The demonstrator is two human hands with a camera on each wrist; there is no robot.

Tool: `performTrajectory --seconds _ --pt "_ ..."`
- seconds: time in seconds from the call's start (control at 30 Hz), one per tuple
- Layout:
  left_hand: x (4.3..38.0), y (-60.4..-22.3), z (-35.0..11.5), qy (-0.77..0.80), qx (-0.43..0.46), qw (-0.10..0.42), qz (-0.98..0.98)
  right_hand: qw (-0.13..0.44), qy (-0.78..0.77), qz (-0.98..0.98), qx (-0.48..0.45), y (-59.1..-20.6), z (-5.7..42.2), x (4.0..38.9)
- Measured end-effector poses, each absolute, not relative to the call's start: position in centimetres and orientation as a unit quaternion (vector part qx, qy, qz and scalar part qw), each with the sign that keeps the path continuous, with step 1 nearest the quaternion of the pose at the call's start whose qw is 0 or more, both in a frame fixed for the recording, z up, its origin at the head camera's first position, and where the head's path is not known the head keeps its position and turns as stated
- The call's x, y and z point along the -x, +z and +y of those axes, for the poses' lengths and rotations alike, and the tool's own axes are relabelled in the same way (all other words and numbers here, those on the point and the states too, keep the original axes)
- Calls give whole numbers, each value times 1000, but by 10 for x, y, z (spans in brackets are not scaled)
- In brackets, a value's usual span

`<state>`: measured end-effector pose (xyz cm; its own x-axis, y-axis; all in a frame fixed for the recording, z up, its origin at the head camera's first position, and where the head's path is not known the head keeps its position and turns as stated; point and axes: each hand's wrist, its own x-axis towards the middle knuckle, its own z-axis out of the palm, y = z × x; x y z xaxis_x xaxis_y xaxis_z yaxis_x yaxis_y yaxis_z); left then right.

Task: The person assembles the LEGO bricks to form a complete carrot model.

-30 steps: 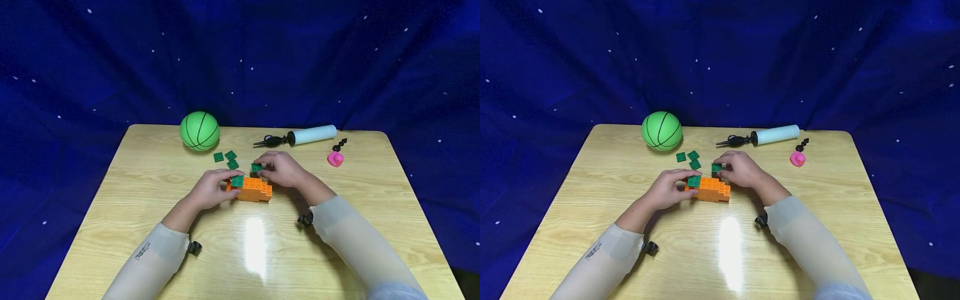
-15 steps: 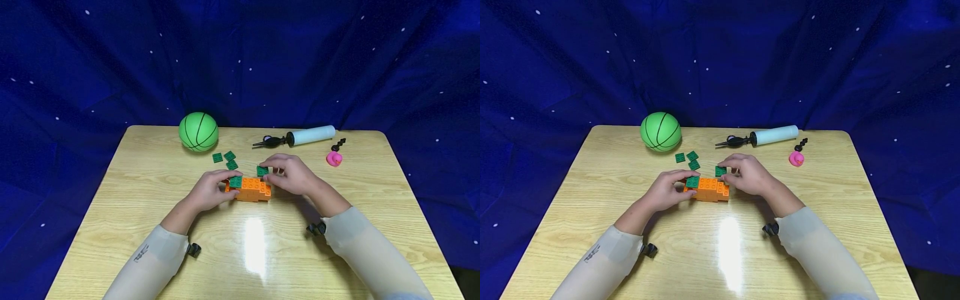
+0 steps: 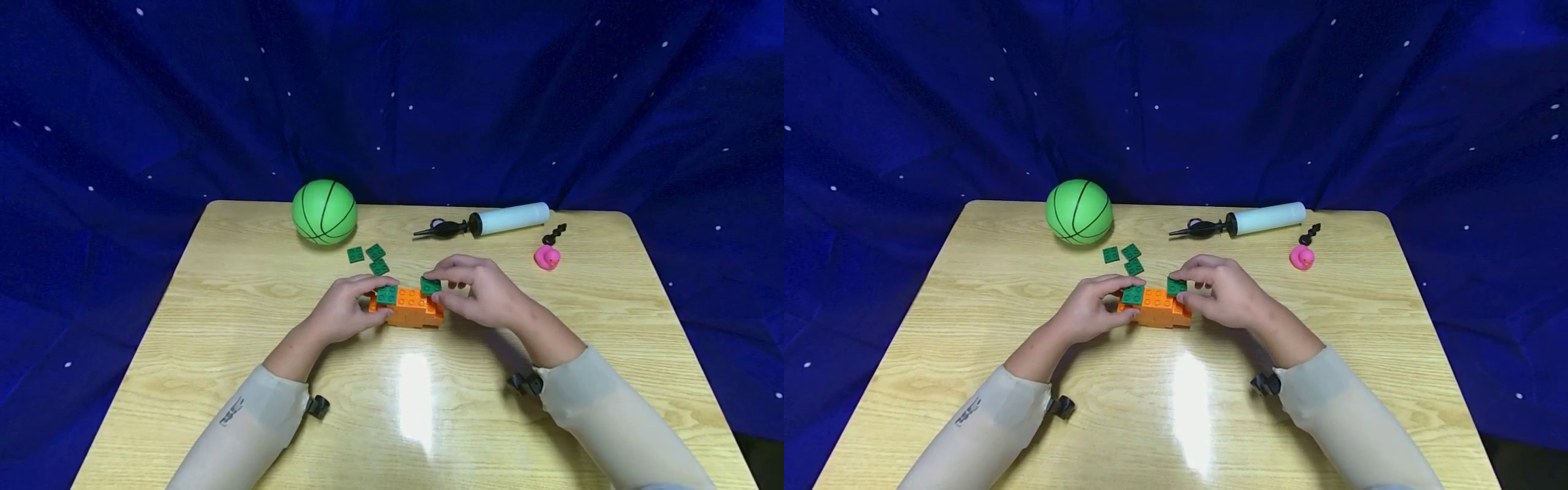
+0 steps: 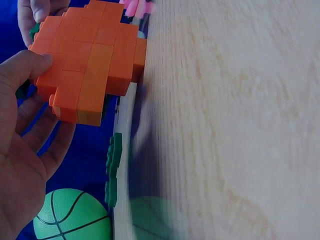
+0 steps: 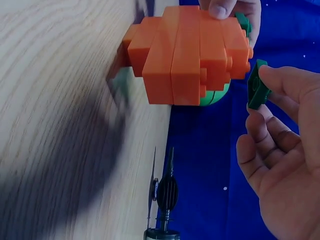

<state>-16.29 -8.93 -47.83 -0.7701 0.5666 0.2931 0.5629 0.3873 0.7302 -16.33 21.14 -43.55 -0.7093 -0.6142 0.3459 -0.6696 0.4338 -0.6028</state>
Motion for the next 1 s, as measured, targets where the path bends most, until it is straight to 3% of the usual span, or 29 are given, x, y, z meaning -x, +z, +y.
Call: performTrajectory --seconds 0.3,1.0 --pt "163 -478 -88 435 -339 5 834 16 362 -847 -389 -435 207 154" --pt "160 -475 -89 446 -329 14 833 29 336 -852 -401 -433 203 150"
